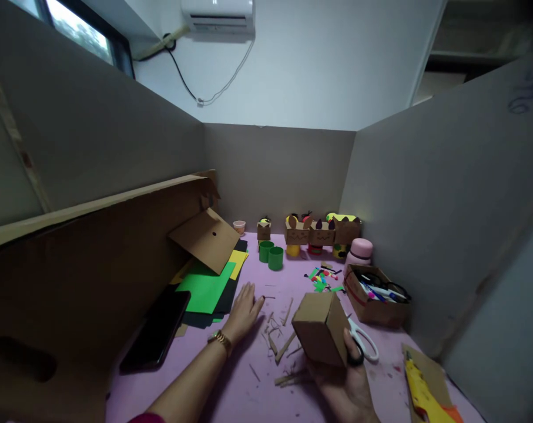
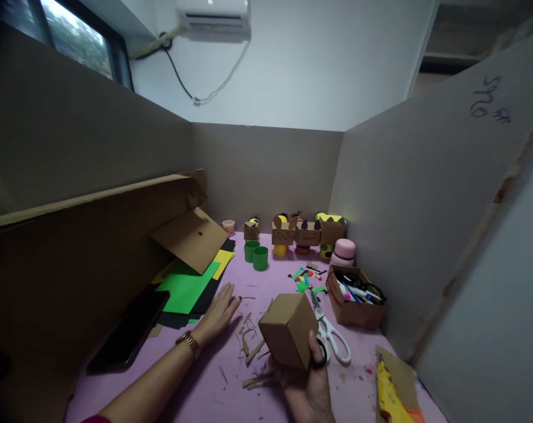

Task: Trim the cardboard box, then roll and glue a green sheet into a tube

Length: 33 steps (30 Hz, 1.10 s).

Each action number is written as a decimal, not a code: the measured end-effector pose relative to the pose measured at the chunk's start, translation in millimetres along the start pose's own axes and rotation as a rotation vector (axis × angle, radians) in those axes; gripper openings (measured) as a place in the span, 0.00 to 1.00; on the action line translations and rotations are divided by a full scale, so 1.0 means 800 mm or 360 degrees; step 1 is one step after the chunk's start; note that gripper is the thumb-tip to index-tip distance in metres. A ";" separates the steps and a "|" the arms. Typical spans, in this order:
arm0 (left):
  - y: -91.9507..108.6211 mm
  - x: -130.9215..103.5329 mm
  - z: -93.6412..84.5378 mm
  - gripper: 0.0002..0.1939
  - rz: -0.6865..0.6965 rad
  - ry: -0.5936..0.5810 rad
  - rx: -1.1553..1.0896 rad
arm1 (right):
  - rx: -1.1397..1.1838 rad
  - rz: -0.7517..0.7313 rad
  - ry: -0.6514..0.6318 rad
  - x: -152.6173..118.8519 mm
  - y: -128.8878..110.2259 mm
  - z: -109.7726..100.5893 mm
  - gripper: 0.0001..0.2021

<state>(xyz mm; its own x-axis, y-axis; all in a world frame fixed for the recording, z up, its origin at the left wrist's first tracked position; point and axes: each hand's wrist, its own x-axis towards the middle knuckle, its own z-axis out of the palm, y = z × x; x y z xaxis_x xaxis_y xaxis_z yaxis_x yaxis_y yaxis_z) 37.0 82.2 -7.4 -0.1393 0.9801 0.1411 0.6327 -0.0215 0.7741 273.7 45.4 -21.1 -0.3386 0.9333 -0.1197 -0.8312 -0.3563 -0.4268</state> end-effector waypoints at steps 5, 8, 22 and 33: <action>0.012 -0.003 0.037 0.29 0.0164 -0.0180 0.0086 | 0.0163 -0.0022 0.0002 0.000 -0.018 0.001 0.17; 0.018 0.004 0.043 0.27 0.0203 -0.0097 0.0130 | 0.0231 -0.0028 -0.0042 0.000 -0.028 0.002 0.16; 0.013 0.042 0.045 0.17 0.0367 -0.0281 0.0263 | 0.0279 -0.0033 -0.0157 0.010 -0.028 -0.002 0.19; -0.002 0.053 0.040 0.20 0.0243 -0.0069 0.0539 | 0.0164 -0.0068 -0.0214 0.011 -0.025 -0.006 0.22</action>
<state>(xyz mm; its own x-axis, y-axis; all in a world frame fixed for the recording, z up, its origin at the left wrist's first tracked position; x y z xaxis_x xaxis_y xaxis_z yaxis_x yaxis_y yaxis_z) 54.3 130.2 -22.7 0.0038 0.9782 0.2075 0.8609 -0.1088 0.4970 289.6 61.2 -18.3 -0.3519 0.9358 0.0205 -0.8846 -0.3253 -0.3343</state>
